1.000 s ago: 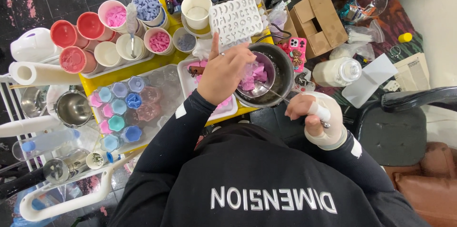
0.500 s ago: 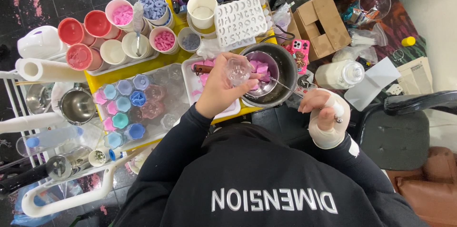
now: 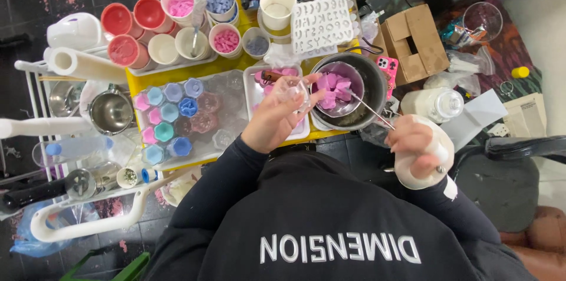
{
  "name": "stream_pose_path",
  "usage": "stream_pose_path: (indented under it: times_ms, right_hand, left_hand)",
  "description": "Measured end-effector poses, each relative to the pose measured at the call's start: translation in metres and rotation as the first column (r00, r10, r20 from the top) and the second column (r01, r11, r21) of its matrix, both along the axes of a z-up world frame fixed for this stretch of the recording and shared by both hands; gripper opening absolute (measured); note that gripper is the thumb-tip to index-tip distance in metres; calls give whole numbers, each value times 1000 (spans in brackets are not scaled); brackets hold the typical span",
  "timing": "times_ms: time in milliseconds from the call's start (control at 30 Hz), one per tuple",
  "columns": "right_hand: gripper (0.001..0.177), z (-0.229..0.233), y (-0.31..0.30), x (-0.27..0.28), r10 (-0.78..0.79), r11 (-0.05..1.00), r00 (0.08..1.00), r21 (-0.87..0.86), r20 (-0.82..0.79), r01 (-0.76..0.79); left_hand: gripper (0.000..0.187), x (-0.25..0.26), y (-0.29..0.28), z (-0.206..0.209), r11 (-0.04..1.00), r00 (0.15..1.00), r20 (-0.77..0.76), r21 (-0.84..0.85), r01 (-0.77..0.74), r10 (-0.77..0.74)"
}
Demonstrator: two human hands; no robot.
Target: Assembling decorative wax elements by threading pink wax pieces onto a metal stick for a candle.
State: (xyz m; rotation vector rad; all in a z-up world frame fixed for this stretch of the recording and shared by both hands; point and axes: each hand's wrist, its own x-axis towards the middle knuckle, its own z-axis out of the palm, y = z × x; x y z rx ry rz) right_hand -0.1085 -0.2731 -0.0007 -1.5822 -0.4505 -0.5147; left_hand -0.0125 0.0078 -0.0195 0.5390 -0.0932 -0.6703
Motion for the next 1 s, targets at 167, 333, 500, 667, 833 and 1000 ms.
stream_pose_path:
  times_ms: [167, 333, 500, 667, 833, 1000]
  right_hand:
    - [48, 55, 16, 22, 330, 863, 921, -461, 209, -204]
    - [31, 62, 23, 25, 487, 704, 850, -665, 199, -249]
    - [16, 55, 13, 18, 417, 641, 900, -742, 125, -194]
    - [19, 65, 17, 20, 413, 689, 895, -700, 167, -188]
    - [18, 58, 12, 15, 431, 666, 894, -711, 122, -224]
    - [21, 62, 11, 14, 397, 715, 908, -666, 137, -212]
  left_hand:
    - [33, -6, -5, -9, 999, 990, -141, -34, -33, 28]
    - [38, -4, -8, -10, 990, 969, -246, -128, -50, 17]
    - [39, 3, -11, -3, 981, 963, -268, -191, -44, -9]
    - [42, 3, -18, -12, 981, 952, -307, -187, -47, -13]
    - [43, 6, -19, -11, 973, 948, -317, -226, -37, -38]
    - [41, 8, -20, -16, 983, 949, -316, -179, -33, -26]
